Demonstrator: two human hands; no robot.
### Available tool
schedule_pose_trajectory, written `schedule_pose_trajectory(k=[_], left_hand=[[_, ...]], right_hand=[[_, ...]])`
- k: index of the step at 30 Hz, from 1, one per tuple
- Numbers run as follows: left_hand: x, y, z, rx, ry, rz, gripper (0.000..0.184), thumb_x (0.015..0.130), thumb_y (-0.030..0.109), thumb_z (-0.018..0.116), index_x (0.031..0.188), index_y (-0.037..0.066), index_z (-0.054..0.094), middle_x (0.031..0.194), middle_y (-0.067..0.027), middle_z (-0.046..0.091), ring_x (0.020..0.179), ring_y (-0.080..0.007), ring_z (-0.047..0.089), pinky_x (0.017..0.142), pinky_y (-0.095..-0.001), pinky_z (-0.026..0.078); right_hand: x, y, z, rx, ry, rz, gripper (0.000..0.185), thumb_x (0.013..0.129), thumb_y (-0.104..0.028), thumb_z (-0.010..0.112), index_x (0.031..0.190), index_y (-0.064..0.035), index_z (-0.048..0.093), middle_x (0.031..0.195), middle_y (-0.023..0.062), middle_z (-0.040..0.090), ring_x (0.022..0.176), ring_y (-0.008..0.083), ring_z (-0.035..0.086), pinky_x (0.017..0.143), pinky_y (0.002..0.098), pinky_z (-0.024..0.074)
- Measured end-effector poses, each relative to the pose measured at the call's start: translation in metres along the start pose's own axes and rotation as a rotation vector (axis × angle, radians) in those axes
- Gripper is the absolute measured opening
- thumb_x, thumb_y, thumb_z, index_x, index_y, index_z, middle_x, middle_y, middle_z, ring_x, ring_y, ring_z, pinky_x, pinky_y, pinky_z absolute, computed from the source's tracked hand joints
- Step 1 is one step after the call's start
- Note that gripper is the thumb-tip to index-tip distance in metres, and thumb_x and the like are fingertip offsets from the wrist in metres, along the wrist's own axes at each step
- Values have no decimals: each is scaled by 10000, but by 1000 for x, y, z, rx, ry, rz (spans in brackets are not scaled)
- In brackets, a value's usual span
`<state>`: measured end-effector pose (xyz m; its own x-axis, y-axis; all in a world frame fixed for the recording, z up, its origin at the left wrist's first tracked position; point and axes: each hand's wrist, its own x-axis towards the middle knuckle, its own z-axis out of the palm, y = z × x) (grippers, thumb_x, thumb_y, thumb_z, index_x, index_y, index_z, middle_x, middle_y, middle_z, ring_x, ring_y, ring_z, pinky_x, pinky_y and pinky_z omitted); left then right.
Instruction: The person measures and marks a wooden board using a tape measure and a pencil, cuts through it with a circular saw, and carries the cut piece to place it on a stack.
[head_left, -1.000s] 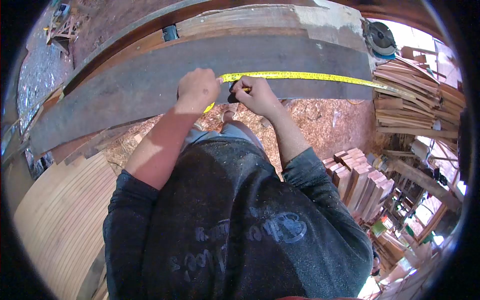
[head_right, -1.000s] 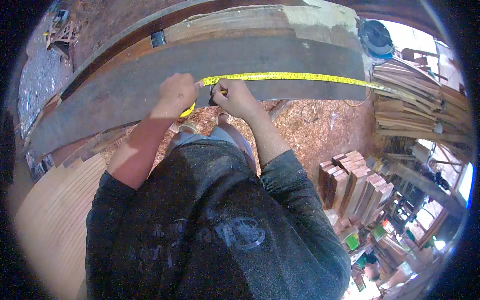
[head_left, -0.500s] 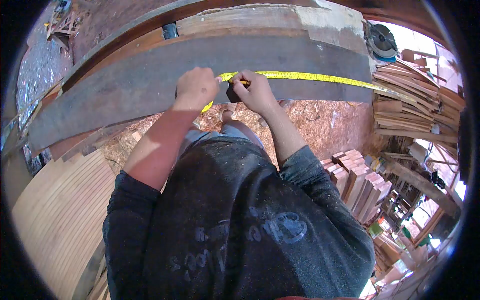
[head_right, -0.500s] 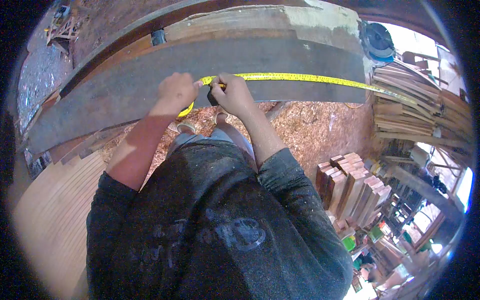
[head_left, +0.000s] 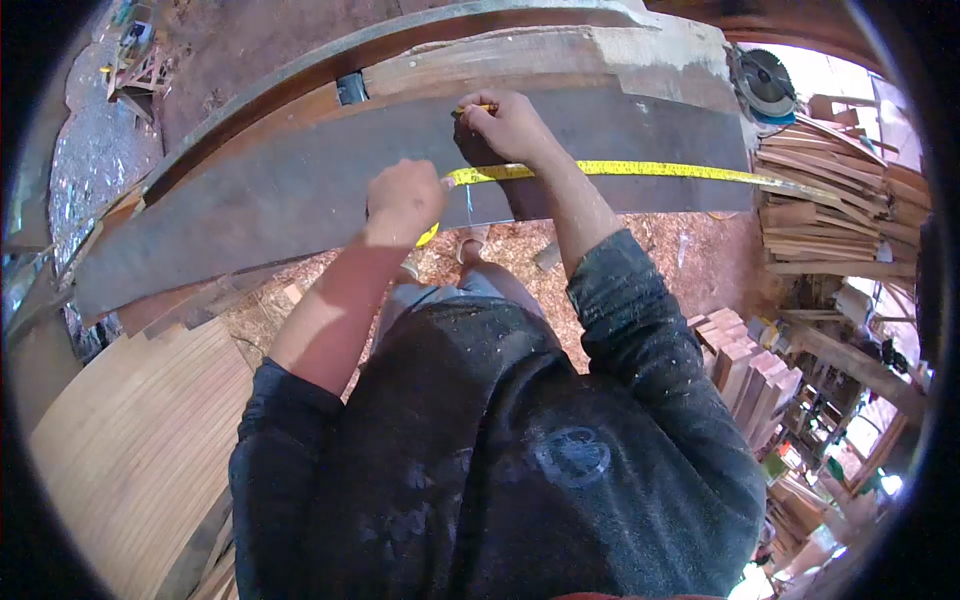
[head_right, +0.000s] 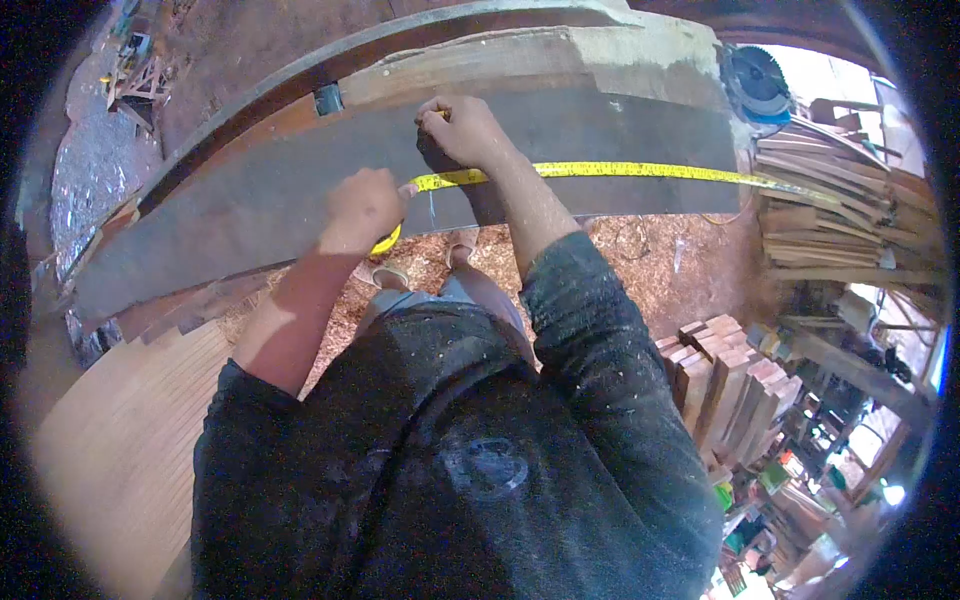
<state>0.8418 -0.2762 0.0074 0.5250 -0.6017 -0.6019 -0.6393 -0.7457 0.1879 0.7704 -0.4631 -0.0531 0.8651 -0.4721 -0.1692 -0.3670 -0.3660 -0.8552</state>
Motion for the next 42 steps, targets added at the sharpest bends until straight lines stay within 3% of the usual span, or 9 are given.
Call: schedule_pose_trajectory(k=[5, 11, 14, 21, 24, 31, 35, 38, 42], left_hand=[[-1, 3, -4, -17, -3, -11, 447, 985, 465, 644, 1057, 47, 785, 1060, -219, 758, 1040, -414, 730, 887, -519, 579], [-2, 0, -4, -27, -1, 16, 445, 979, 460, 654, 1055, 42, 785, 1067, -230, 755, 1044, -418, 728, 888, -521, 578], [-1, -1, -5, -26, -12, 9, 440, 975, 454, 658, 1043, 39, 788, 1053, -235, 755, 1029, -423, 730, 883, -524, 579], [1, -3, -1, -27, 3, 51, 428, 970, 439, 660, 1027, 35, 788, 1040, -241, 753, 1005, -437, 726, 881, -518, 576], [2, -3, -1, -34, -3, 59, 428, 966, 441, 659, 1018, 37, 789, 1029, -250, 749, 999, -439, 724, 876, -518, 576], [6, -5, 6, -23, 19, 53, 489, 968, 503, 639, 988, 37, 790, 997, -252, 749, 981, -449, 723, 858, -538, 571], [7, -1, 3, -1, -6, 27, 445, 967, 472, 652, 1014, 53, 792, 1022, -241, 753, 1008, -432, 725, 873, -518, 578], [9, -1, 1, -3, -39, 15, 440, 969, 470, 648, 1019, 56, 791, 1033, -239, 752, 1024, -429, 721, 887, -519, 572], [13, -3, 3, -13, -85, 16, 433, 979, 451, 635, 1040, 49, 784, 1064, -237, 748, 1053, -431, 708, 914, -528, 559]], right_hand=[[24, 12, 9, -8, 44, 24, 259, 914, -245, 645, 1012, -47, 781, 990, 201, 763, 947, 348, 744, 859, 435, 570], [-9, 9, 1, -37, -175, 65, 286, 904, -287, 650, 951, -32, 771, 916, 225, 748, 890, 358, 748, 828, 439, 569], [4, 9, 7, -42, -49, 82, 276, 963, -203, 625, 913, 35, 756, 808, 123, 755, 787, 173, 724, 767, 350, 571], [20, 3, 8, -199, -8, -20, 285, 925, -251, 637, 890, 3, 763, 774, 138, 750, 733, 226, 731, 735, 387, 573], [-9, 7, 7, -154, -162, 70, 293, 883, -270, 617, 874, -8, 748, 866, 291, 690, 847, 473, 692, 759, 520, 549], [4, 3, 12, 4, 37, 118, 301, 876, -283, 613, 878, -18, 755, 904, 272, 710, 877, 464, 698, 805, 515, 559], [-29, -16, -9, -248, -286, 118, 276, 895, -245, 616, 941, -22, 772, 919, 230, 741, 874, 447, 712, 818, 496, 574], [-54, 5, -31, 389, 156, 336, 259, 940, -180, 577, 1028, -18, 760, 937, 207, 755, 854, 446, 718, 832, 506, 577], [-90, 23, -81, 69, 494, 261, 269, 994, -175, 561, 1130, -8, 722, 1071, 211, 743, 977, 438, 704, 903, 491, 560]])
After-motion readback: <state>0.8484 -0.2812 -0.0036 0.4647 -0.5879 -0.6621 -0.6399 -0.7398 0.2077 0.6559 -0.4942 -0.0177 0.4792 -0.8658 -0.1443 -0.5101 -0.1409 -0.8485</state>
